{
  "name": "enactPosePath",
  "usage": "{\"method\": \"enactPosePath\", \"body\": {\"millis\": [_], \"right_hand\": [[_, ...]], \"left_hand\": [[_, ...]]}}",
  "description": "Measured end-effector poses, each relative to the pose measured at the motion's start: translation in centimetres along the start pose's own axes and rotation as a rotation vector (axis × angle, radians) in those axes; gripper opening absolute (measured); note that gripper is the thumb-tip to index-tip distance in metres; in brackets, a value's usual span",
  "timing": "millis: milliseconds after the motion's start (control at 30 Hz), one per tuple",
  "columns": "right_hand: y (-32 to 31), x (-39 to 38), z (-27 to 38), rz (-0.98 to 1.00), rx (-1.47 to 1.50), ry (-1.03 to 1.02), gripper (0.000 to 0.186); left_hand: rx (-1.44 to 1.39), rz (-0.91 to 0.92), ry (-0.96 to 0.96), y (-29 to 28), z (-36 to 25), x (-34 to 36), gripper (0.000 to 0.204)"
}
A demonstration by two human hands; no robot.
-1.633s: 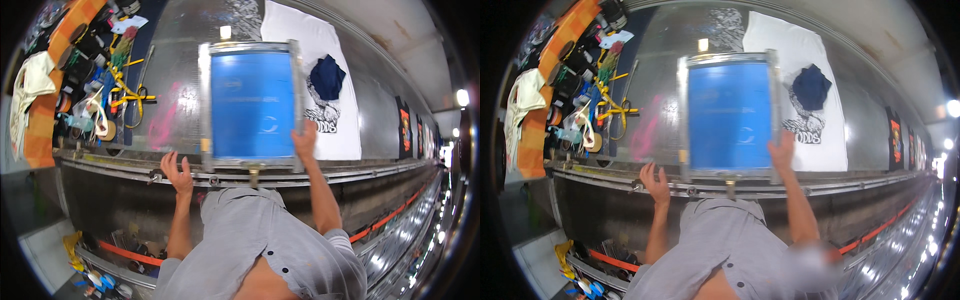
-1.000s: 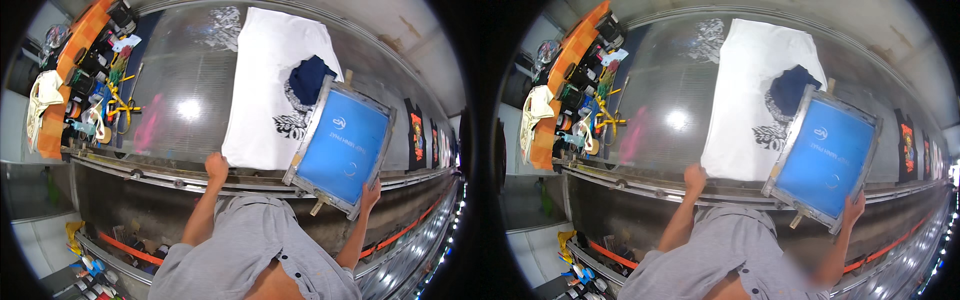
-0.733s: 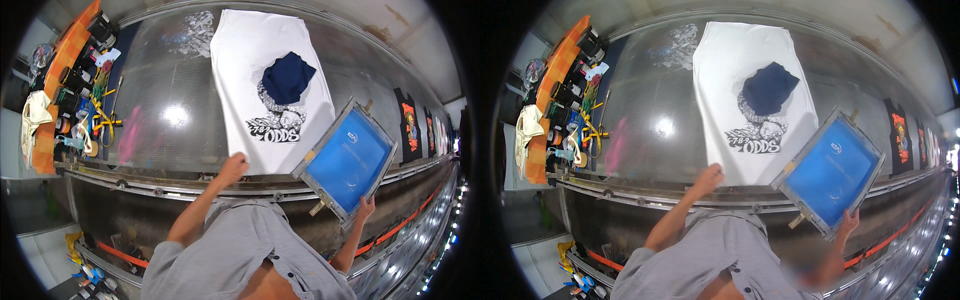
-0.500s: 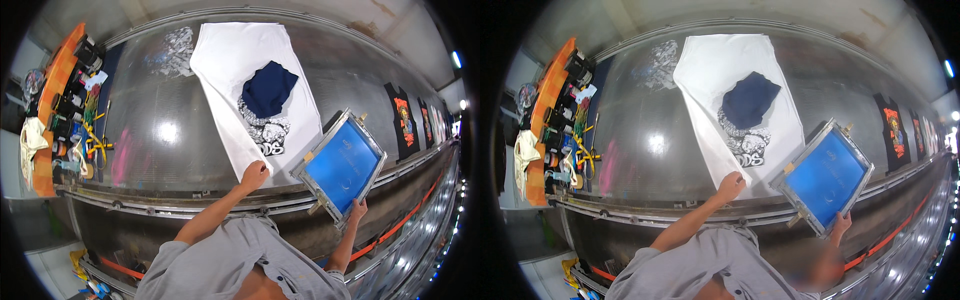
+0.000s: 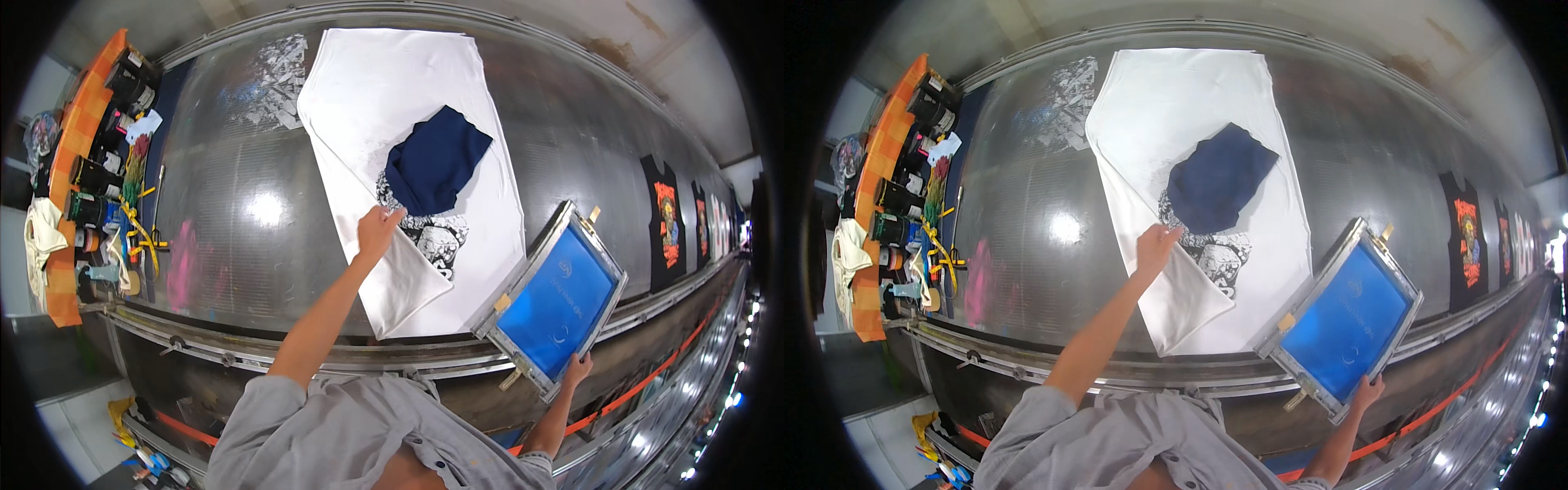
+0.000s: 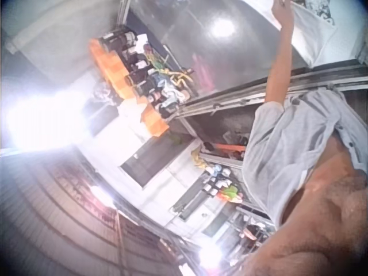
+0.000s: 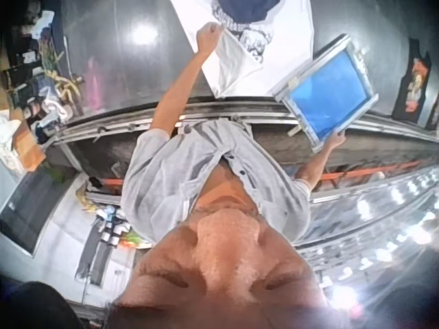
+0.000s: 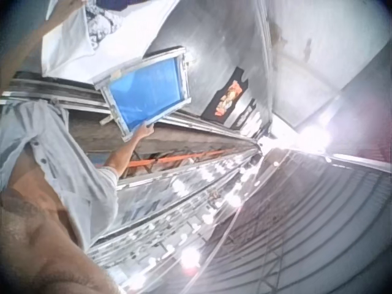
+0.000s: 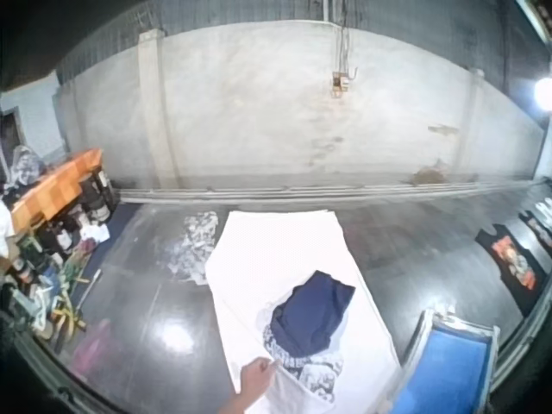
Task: The person retrieves a blue screen printing frame and positions it over a white t-shirt on a conveyor table. They then place a navy blue t-shirt on the table, smooth it out, and use a measuring tape to check dimensions before repositioning the frame.
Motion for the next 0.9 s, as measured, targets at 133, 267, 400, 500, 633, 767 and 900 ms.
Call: {"method": "enactPosePath", "body": {"millis": [133, 267, 400, 500, 633, 767, 900], "right_hand": [[0.6, 1.0, 0.5, 0.022, 0.053, -0.066, 0.057], [0.7, 1.3, -1.9, -0.064, 0.082, -0.065, 0.053], [-1.8, -0.1, 3.2, -0.273, -0.295, -0.085, 0.056], [-3.0, -2.1, 8.8, -0.522, -0.319, -0.24, 0.051], [-1.8, -5.8, 21.7, -0.257, 0.336, -0.401, 0.043], [-1.0, -18.3, 38.6, 0.647, 1.233, -0.418, 0.048], [0.5, -31.4, 40.1, 1.487, 1.475, 0.101, 0.063]], "left_hand": [[0.305, 0.04, 0.123, 5.6, 1.0, 4.8, 0.039], [-0.487, 0.254, -0.249, 6.9, -0.2, 3.8, 0.012], [-0.776, 0.539, -0.203, 2.5, -5.4, -1.8, 0.012], [-0.733, 0.805, -0.015, -0.7, -11.5, -7.5, 0.014], [-0.816, 1.072, 0.242, -4.8, -18.9, -14.0, 0.025], [-0.961, 1.222, -0.024, -6.1, -20.0, -20.0, 0.023], [-1.03, 1.171, -0.218, -8.5, -18.5, -22.6, 0.038]]}}
Point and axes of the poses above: each hand's wrist, its own x-axis towards the middle knuckle, its own y-axis out of the palm, z = x × y, the point moved 8 cm from there along x, towards the middle knuckle, and after that the axes turned 5 degrees about -z, right-handed, at the moved point
